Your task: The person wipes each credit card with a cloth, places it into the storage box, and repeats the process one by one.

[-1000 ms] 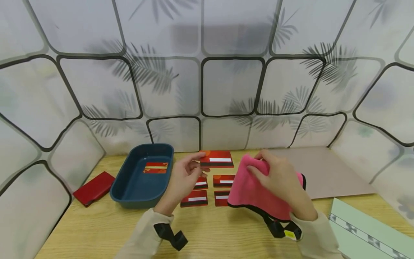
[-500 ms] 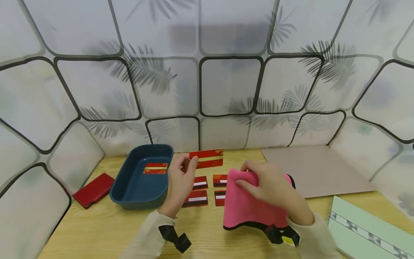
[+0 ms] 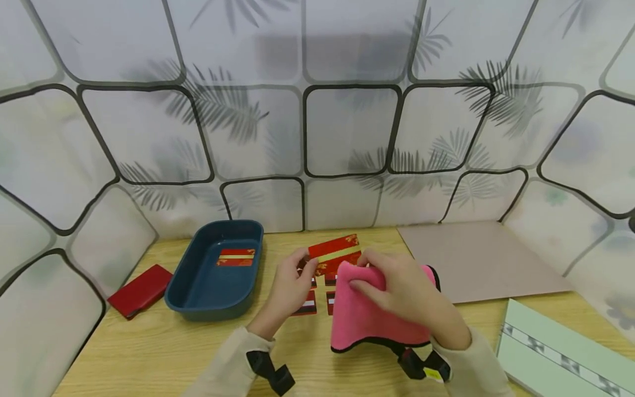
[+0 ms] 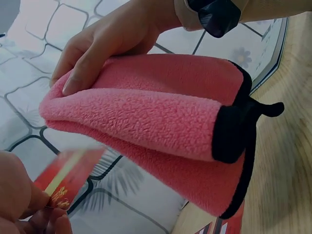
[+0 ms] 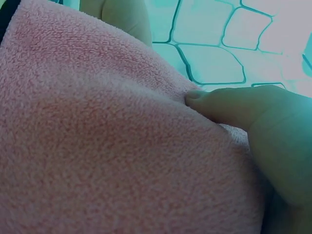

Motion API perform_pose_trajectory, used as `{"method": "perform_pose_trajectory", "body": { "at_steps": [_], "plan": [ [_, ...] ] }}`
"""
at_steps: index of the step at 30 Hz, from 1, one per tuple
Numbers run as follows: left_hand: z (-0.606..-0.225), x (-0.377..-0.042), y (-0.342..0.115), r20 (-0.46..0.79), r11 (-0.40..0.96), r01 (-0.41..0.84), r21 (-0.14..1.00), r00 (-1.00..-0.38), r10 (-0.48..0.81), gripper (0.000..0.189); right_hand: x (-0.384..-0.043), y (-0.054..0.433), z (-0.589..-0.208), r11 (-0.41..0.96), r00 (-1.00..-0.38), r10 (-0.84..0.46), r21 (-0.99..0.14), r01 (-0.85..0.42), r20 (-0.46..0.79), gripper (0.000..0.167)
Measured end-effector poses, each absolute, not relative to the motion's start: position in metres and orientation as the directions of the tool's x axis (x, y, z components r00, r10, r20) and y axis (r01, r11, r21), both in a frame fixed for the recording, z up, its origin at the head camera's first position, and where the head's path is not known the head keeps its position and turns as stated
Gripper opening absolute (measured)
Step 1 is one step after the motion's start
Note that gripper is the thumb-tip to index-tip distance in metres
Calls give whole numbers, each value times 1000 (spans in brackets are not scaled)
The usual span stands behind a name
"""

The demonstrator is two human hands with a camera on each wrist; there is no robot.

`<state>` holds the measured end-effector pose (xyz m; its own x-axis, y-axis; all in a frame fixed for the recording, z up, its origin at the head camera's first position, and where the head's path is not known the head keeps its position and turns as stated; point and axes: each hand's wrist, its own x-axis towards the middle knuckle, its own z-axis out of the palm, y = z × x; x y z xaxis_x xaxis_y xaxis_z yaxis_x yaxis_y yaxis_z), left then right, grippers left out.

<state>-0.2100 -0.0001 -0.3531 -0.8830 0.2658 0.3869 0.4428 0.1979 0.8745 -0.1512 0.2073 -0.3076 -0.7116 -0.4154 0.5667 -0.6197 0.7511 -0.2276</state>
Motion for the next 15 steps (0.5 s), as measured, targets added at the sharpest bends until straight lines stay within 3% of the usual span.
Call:
{"method": "perform_pose_trajectory", "body": {
  "at_steps": [3, 9, 15],
  "plan": [
    [-354, -210, 1, 398, 204, 459, 865, -873, 281, 7, -152, 204, -308, 748, -706, -423, -221, -626, 567, 24],
    [-354, -207, 4, 319, 74, 359, 930, -893, 318, 23, -154, 200, -311, 766, -710, -422, -196, -612, 564, 24],
    [-356, -201, 8, 303, 35, 350, 936, -852, 426, 31, -158, 199, -319, 777, -700, -415, -174, -605, 582, 26]
  ]
}}
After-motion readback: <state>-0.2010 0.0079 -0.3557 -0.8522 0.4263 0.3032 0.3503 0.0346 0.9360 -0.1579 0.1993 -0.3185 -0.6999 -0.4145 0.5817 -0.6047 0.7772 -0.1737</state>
